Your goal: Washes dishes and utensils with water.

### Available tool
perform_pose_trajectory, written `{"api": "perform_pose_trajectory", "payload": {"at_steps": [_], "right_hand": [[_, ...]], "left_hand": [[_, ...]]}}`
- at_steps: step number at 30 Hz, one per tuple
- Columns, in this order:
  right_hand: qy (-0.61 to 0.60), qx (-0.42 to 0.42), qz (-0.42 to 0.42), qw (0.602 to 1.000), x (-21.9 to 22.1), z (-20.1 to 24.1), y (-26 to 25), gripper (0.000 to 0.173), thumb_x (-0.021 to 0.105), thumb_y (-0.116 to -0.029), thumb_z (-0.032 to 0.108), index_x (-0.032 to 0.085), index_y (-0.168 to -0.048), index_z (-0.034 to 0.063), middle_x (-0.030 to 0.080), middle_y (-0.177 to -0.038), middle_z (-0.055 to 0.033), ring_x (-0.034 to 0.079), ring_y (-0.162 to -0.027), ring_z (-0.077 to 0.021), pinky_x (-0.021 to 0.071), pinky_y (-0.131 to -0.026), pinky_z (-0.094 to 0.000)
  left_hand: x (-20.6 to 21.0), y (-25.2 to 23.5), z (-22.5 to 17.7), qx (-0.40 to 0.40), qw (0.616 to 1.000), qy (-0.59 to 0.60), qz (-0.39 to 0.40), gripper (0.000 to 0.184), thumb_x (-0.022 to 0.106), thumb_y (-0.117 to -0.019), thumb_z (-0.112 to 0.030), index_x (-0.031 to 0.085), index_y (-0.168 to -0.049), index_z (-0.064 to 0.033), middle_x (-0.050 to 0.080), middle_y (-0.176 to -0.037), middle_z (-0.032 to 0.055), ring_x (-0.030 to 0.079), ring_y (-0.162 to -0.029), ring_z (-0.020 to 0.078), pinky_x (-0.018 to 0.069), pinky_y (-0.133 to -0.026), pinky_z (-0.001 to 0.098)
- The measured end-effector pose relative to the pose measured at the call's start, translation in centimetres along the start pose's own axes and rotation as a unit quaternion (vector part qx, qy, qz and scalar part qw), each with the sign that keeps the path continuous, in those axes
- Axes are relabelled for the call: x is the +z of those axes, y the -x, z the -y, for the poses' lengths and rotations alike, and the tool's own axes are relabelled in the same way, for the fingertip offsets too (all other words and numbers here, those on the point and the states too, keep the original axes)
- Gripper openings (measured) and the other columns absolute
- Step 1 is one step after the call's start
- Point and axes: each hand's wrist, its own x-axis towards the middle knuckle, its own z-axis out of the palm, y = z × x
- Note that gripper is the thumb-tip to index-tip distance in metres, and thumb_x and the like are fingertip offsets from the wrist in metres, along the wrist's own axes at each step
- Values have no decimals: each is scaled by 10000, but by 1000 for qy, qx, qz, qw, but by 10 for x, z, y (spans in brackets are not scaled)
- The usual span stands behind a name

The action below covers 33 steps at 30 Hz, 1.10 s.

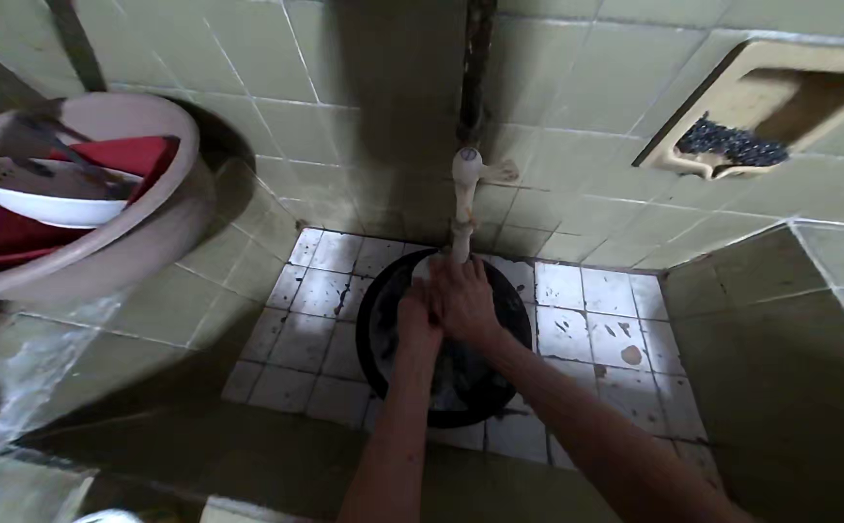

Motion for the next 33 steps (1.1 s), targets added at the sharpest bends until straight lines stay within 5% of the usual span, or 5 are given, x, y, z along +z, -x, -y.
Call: {"api": "perform_pose_trajectory", "payload": {"at_steps": [10, 15, 19, 27, 33], "right_hand": [[-43, 292, 162, 942, -45, 9, -55, 490, 513, -1050, 443, 685, -1200, 9, 661, -1228, -262, 603, -1203, -448, 439, -991, -640], [30, -113, -42, 992, 7, -16, 24, 422, 561, -1011, 202, 622, -1378, 4, 536, -1490, -222, 483, -1396, -445, 349, -1167, -607], [-113, 71, 17, 991, -18, -49, -5, 434, 444, -1079, 297, 654, -1349, 31, 579, -1443, -213, 477, -1398, -429, 358, -1153, -607], [-640, 377, 87, 664, -58, -39, 36, 316, 561, -1017, 196, 547, -1313, 87, 704, -1054, -75, 699, -901, -164, 605, -792, -364], [-421, 213, 110, 875, -80, -22, 41, 149, 646, -990, 138, 706, -1087, 43, 716, -916, -50, 675, -812, -122, 576, -754, -335]], "left_hand": [[6, 2, 11, 15, 1000, 6, 26, 361, 380, -1118, -274, 496, -1351, -24, 625, -1134, 116, 643, -976, 164, 558, -863, 355], [2, -1, 12, -3, 1000, 13, -19, 330, 402, -1112, -286, 532, -1280, -34, 611, -1008, 94, 618, -856, 159, 550, -776, 347], [-4, -7, 18, 1, 1000, -31, 1, 424, 377, -1120, -301, 480, -1396, 5, 591, -1258, 184, 608, -1081, 235, 524, -936, 431], [-9, -23, 26, 33, 999, -24, -30, 497, 510, -1056, -459, 613, -1264, -20, 685, -1141, 160, 678, -1013, 258, 573, -880, 484], [12, -4, 17, 4, 992, -76, 98, 505, 296, -1100, -492, 522, -1376, -133, 657, -1142, 70, 648, -980, 167, 561, -823, 396]]}}
